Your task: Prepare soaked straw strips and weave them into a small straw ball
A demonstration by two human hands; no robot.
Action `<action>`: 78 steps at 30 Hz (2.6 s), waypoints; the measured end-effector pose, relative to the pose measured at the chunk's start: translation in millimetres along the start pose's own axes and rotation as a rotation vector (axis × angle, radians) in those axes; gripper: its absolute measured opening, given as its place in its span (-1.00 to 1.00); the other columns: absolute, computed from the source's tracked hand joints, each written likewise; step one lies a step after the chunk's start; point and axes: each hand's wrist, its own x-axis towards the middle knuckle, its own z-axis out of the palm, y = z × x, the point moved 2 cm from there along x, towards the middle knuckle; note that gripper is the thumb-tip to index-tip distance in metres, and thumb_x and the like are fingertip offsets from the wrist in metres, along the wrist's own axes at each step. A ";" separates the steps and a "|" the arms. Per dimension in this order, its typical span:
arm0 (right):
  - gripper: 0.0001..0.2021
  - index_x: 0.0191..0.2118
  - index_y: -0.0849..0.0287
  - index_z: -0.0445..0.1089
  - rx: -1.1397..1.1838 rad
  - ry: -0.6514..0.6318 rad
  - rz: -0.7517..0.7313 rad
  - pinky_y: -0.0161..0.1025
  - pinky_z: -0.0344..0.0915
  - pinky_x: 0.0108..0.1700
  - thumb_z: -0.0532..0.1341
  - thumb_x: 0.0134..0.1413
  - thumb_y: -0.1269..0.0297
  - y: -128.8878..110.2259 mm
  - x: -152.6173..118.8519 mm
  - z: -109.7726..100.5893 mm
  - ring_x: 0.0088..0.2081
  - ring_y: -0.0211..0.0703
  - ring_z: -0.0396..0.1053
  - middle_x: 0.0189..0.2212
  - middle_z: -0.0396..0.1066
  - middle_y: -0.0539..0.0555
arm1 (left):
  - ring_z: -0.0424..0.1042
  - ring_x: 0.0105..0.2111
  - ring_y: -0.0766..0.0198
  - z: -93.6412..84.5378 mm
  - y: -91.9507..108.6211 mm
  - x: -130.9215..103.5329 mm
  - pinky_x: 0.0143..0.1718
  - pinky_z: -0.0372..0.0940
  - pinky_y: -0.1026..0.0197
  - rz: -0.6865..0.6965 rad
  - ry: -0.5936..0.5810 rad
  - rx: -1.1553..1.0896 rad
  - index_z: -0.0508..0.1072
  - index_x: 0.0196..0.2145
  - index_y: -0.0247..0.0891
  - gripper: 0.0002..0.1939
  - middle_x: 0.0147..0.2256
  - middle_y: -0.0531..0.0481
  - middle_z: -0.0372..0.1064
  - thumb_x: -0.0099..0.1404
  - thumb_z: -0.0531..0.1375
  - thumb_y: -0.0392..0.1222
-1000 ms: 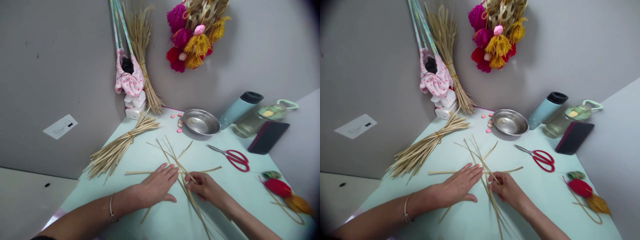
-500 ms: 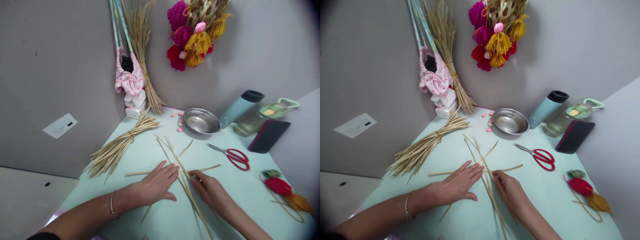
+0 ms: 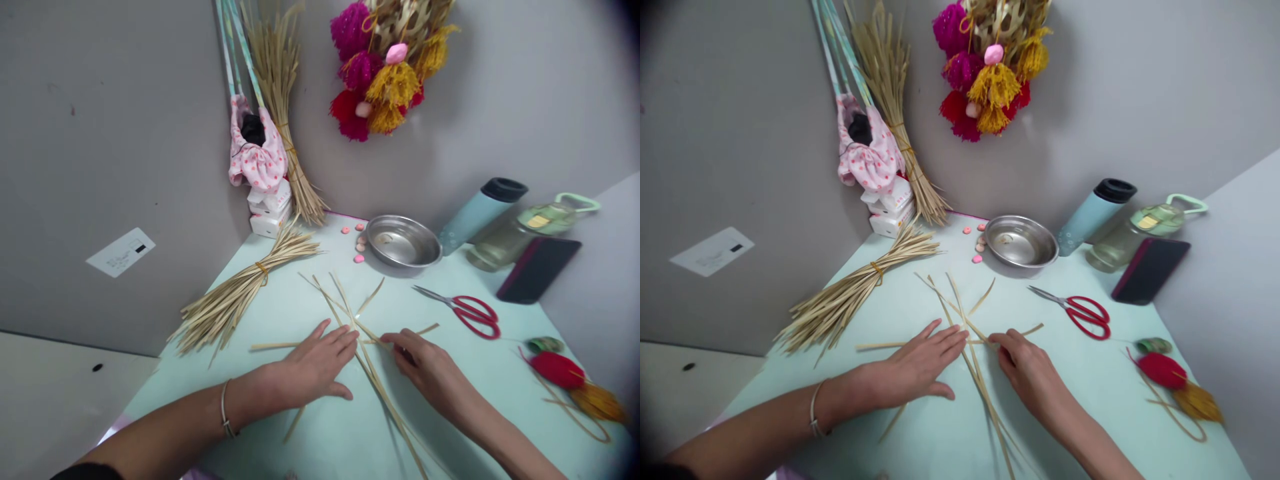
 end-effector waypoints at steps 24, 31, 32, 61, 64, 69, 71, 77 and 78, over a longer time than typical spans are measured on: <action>-0.62 -0.09 0.15 0.47 -0.108 -0.045 0.016 -0.19 0.28 -0.28 -0.06 0.17 0.40 7.2 1.2 -12.1 -0.35 -0.06 0.49 -0.30 0.47 0.14 | -0.08 0.39 0.06 -4.5 0.2 -1.6 0.37 -0.21 -0.14 -0.008 -0.012 -0.057 0.08 0.33 -0.39 -0.17 0.36 -0.24 -0.04 0.33 0.07 0.27; -0.56 0.08 0.23 0.35 0.255 -0.123 0.234 -0.21 0.35 -0.38 -0.06 0.18 0.25 -20.8 -25.9 15.8 -0.57 -0.13 0.44 -0.51 0.45 0.02 | -0.07 0.38 0.07 2.9 -1.5 -1.6 0.38 -0.24 -0.16 0.005 0.039 -0.035 0.04 0.34 -0.38 -0.12 0.36 -0.24 -0.01 0.30 0.10 0.28; -0.55 0.09 0.23 0.35 0.248 -0.089 0.229 -0.21 0.36 -0.37 -0.07 0.18 0.24 -23.7 -27.8 17.5 -0.56 -0.12 0.45 -0.50 0.46 0.03 | -0.08 0.38 0.07 3.8 -1.6 -1.6 0.38 -0.24 -0.17 0.003 0.035 -0.039 0.03 0.35 -0.38 -0.12 0.36 -0.24 -0.02 0.30 0.10 0.28; -0.61 0.05 0.26 0.43 0.373 -0.392 0.081 -0.30 0.15 -0.46 0.08 0.16 0.27 20.4 35.3 -43.1 -0.57 -0.26 0.22 -0.61 0.30 -0.07 | -0.25 0.41 -0.02 8.7 -3.6 -2.9 0.36 -0.18 -0.21 0.004 0.022 -0.047 0.05 0.33 -0.40 -0.12 0.37 -0.24 -0.05 0.29 0.10 0.29; -0.64 0.01 0.24 0.46 0.375 -0.443 0.049 -0.32 0.17 -0.47 0.09 0.16 0.29 13.7 33.9 -39.1 -0.57 -0.27 0.23 -0.60 0.28 -0.07 | -0.27 0.42 -0.01 12.0 -4.2 -3.6 0.36 -0.18 -0.20 0.007 0.050 -0.027 0.06 0.33 -0.36 -0.12 0.36 -0.24 0.00 0.28 0.10 0.31; -0.68 -0.03 0.12 0.49 0.139 -0.288 -0.047 -0.28 0.27 -0.37 0.05 0.21 0.33 10.0 22.2 -26.0 -0.44 -0.18 0.39 -0.45 0.42 0.03 | -0.27 0.41 -0.04 13.2 -4.5 -5.2 0.36 -0.20 -0.18 0.012 0.075 0.004 0.04 0.34 -0.34 -0.13 0.37 -0.21 -0.03 0.30 0.05 0.32; -0.69 -0.04 0.10 0.49 -0.018 -0.116 -0.104 -0.22 0.32 -0.29 0.04 0.24 0.34 10.5 15.9 -21.2 -0.37 -0.13 0.44 -0.32 0.46 0.10 | -0.25 0.41 -0.05 11.5 -4.2 -4.8 0.36 -0.20 -0.18 0.008 0.064 0.013 0.05 0.34 -0.34 -0.13 0.37 -0.21 -0.03 0.30 0.05 0.32; -0.69 0.00 0.06 0.42 -0.034 0.118 -0.253 -0.15 0.42 -0.17 0.01 0.29 0.41 -5.7 3.7 -2.6 -0.19 -0.08 0.47 -0.15 0.43 0.16 | -0.17 0.40 -0.08 1.7 -1.2 -0.9 0.35 -0.13 -0.18 -0.004 0.005 0.029 0.11 0.31 -0.37 -0.14 0.35 -0.22 0.03 0.28 0.11 0.31; -0.69 0.01 0.06 0.41 -0.001 0.125 -0.276 -0.14 0.43 -0.14 0.02 0.29 0.42 -10.1 2.9 1.6 -0.15 -0.07 0.46 -0.13 0.42 0.16 | -0.16 0.39 -0.08 0.3 -0.6 -0.6 0.34 -0.12 -0.18 -0.008 0.000 0.030 0.12 0.31 -0.37 -0.14 0.34 -0.22 0.04 0.27 0.13 0.30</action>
